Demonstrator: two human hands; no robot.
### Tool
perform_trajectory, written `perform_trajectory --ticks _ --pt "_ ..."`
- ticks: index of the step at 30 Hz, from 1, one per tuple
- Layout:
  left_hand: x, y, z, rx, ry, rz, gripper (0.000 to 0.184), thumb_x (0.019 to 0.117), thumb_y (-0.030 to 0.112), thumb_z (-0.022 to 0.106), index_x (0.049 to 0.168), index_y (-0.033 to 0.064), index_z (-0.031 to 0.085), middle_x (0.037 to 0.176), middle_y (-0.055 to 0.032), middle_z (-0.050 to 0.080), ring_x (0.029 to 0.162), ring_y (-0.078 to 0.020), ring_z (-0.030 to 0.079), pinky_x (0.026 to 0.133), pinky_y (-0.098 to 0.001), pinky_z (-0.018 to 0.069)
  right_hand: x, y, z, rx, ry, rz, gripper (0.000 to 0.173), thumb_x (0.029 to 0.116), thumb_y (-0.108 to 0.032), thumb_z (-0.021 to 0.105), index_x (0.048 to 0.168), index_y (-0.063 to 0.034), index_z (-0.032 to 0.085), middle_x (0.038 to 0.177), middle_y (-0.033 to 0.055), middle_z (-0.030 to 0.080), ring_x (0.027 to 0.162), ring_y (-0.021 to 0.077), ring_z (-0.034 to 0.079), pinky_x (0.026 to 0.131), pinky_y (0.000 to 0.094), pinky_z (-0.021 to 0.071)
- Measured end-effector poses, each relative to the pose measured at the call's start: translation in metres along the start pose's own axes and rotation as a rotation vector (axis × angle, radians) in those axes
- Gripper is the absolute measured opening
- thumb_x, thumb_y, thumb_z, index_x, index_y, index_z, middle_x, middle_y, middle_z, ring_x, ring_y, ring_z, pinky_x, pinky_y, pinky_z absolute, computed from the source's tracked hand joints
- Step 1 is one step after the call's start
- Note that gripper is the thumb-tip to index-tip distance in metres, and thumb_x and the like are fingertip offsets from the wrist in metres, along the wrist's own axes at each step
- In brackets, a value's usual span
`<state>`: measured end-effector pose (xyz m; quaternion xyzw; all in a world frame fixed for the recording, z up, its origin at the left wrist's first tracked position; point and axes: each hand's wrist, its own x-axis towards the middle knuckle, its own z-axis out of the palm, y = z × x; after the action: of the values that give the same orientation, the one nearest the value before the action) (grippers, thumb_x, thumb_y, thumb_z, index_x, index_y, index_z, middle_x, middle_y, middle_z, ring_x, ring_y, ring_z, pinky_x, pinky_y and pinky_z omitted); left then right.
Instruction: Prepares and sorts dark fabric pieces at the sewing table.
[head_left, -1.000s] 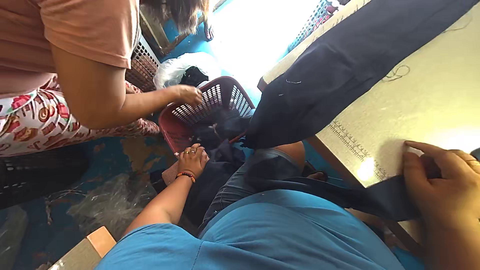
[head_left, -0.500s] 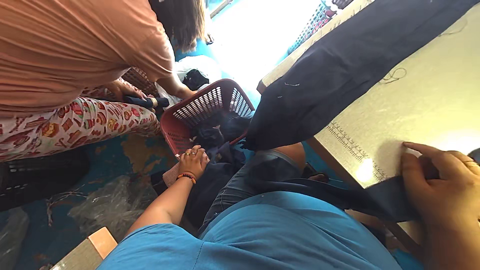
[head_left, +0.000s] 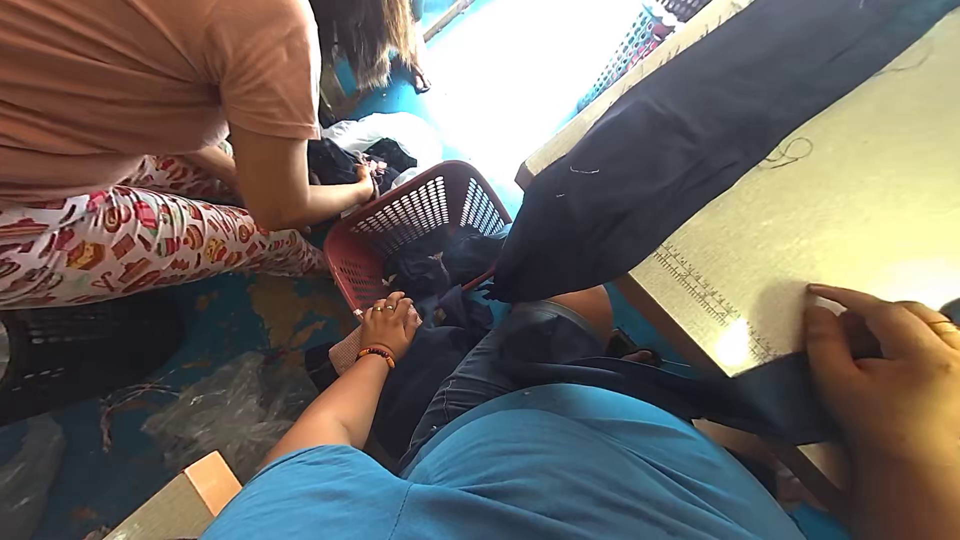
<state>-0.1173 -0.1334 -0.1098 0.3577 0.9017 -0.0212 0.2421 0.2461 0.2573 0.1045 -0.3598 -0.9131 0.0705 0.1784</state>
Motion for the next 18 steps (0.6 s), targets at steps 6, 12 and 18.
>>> perform_trajectory --ticks 6,12,18 --pt "0.0002 0.0005 0.0000 0.014 -0.014 -0.008 0.051 0.1072 0.044 0.033 0.145 0.0195 0.056 0.161 -0.0061 0.042 0.145 -0.0325 0.042 0.114 -0.0557 0.0347 -0.0003 0.0008 0.0008 0.008 0.007 -0.004 0.034 0.1039 -0.025 0.053 0.121 -0.0031 0.072 0.083 0.0206 0.062 0.075 0.0322 0.057 0.073 0.0463 0.0448" --pt "0.0009 0.0004 -0.0004 0.006 -0.017 -0.010 0.051 0.1072 0.044 0.033 0.145 0.0193 0.056 0.161 -0.0064 0.042 0.145 -0.0329 0.042 0.115 -0.0564 0.0341 0.0005 -0.0018 0.0002 0.015 0.014 -0.011 0.034 0.1039 -0.024 0.052 0.120 -0.0020 0.072 0.083 0.0208 0.062 0.076 0.0315 0.057 0.074 0.0459 0.0445" --pt "0.0009 0.0012 -0.0014 0.012 -0.027 -0.018 0.051 0.1072 0.045 0.033 0.145 0.0194 0.056 0.161 -0.0063 0.042 0.145 -0.0322 0.043 0.115 -0.0556 0.0337 0.0009 -0.0021 0.0005 0.010 0.015 -0.010 0.033 0.1037 -0.024 0.052 0.120 -0.0023 0.072 0.084 0.0209 0.062 0.076 0.0319 0.058 0.074 0.0461 0.0450"
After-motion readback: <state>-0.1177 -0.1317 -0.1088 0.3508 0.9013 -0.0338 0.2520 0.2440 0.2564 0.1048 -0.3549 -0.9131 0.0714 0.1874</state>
